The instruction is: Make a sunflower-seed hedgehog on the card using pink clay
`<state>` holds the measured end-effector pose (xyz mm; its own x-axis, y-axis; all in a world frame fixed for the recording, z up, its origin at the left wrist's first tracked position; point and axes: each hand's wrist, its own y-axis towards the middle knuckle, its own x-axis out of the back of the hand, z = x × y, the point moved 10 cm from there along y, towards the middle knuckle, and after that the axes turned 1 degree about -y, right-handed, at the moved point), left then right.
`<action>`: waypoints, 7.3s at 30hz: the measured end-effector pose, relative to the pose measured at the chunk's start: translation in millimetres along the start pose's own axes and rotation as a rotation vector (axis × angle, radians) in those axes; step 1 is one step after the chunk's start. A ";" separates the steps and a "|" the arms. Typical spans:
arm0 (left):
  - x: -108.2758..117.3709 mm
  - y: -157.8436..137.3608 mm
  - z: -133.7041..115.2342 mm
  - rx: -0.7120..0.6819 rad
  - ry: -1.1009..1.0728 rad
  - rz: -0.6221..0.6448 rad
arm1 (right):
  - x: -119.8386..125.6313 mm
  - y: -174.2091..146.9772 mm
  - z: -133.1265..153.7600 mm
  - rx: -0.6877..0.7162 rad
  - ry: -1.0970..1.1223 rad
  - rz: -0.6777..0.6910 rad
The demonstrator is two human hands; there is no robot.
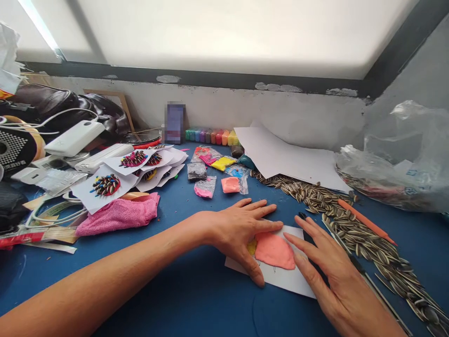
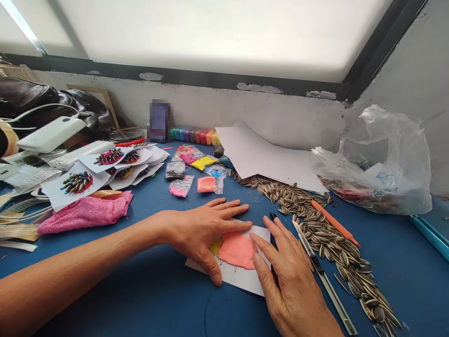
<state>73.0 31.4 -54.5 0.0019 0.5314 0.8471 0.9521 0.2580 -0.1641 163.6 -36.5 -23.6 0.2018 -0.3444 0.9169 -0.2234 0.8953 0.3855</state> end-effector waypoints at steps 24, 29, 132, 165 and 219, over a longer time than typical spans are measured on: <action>4.5 -2.2 -2.7 0.002 -0.053 -0.025 | -5.2 13.9 2.6 0.066 -0.032 0.109; 4.0 -1.7 -1.8 0.010 -0.050 -0.012 | -13.5 15.0 4.5 0.075 -0.043 0.125; 6.2 -20.4 2.2 -0.025 -0.053 -0.181 | 1.0 24.0 48.4 0.491 0.083 -0.162; 5.5 -20.1 3.0 -0.029 -0.050 -0.169 | -1.1 23.3 46.6 0.459 0.179 -0.129; 6.5 -21.9 1.5 0.002 -0.066 -0.147 | -0.3 9.9 48.1 0.526 -0.058 -0.110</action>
<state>51.7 30.4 -46.2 -0.1572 0.5395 0.8272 0.9401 0.3382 -0.0420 115.4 -41.1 -15.1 0.2010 -0.4564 0.8668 -0.6543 0.5959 0.4655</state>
